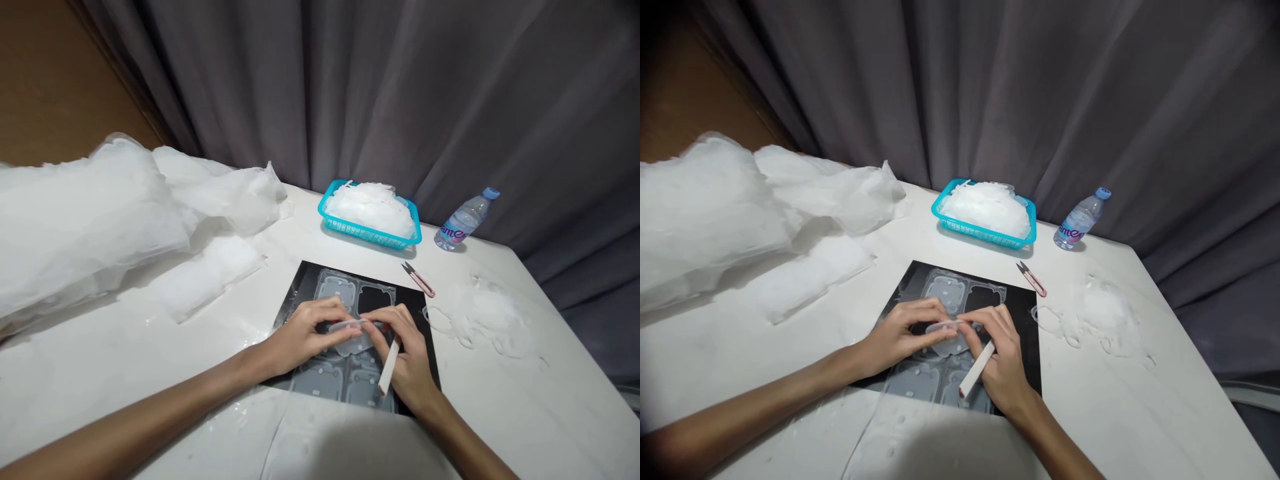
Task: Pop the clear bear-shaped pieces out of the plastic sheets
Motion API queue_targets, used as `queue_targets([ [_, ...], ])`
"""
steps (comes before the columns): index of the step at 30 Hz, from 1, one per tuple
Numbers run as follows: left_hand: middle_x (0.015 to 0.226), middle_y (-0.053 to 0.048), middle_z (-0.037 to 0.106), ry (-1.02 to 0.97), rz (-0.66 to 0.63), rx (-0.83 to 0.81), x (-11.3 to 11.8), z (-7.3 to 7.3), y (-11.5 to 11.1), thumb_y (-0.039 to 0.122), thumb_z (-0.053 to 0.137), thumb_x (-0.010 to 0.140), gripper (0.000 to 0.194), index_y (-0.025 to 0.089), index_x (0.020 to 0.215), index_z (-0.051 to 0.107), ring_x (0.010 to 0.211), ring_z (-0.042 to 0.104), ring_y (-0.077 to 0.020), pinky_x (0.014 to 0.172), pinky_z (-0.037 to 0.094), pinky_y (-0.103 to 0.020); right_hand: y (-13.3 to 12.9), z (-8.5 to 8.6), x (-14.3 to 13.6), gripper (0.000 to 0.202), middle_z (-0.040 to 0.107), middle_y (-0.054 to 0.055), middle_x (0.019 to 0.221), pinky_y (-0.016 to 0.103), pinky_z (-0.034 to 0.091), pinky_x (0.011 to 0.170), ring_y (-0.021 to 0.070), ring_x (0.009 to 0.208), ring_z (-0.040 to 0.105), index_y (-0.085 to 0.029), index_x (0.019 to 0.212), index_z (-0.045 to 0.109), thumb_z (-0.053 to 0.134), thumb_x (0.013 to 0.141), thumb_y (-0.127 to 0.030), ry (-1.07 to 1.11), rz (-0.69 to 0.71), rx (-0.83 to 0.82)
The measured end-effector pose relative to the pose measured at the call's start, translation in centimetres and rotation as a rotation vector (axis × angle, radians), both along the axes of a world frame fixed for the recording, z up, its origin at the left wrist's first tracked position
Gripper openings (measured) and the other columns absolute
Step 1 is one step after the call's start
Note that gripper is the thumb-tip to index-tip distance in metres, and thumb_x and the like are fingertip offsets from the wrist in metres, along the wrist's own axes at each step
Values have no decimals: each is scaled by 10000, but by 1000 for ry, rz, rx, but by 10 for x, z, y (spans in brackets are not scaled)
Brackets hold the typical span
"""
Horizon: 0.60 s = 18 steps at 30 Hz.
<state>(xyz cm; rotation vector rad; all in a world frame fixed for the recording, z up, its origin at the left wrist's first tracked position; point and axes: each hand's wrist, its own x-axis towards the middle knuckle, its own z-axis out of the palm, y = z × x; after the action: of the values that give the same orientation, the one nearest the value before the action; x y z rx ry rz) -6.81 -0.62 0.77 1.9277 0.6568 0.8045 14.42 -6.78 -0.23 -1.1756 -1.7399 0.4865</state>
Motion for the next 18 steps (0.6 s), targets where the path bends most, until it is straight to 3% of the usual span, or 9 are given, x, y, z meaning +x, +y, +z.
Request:
queue_targets([
  [9, 890, -15, 691, -15, 31, 50, 2, 0, 2, 313, 731, 985, 150, 171, 939, 741, 815, 640, -141, 748, 477, -246, 1, -3, 5, 92, 618, 8, 876, 314, 465, 737, 171, 786, 560, -242, 994, 685, 619, 1037, -291, 92, -85, -118],
  [14, 866, 4, 659, 3, 70, 69, 2, 3, 0, 283, 712, 992, 113, 177, 955, 696, 778, 623, -123, 714, 475, -229, 2, -13, 9, 141, 653, 31, 962, 322, 495, 758, 184, 840, 616, -236, 1109, 635, 564, 1061, -348, 192, -78, -218],
  [18, 860, 4, 629, -14, 92, 96, 2, 2, -1, 268, 692, 1005, 100, 178, 960, 695, 777, 609, -120, 710, 470, -229, 3, -11, 8, 180, 660, 34, 1019, 330, 498, 779, 183, 849, 603, -261, 1217, 624, 553, 1064, -324, 142, -54, -184],
])
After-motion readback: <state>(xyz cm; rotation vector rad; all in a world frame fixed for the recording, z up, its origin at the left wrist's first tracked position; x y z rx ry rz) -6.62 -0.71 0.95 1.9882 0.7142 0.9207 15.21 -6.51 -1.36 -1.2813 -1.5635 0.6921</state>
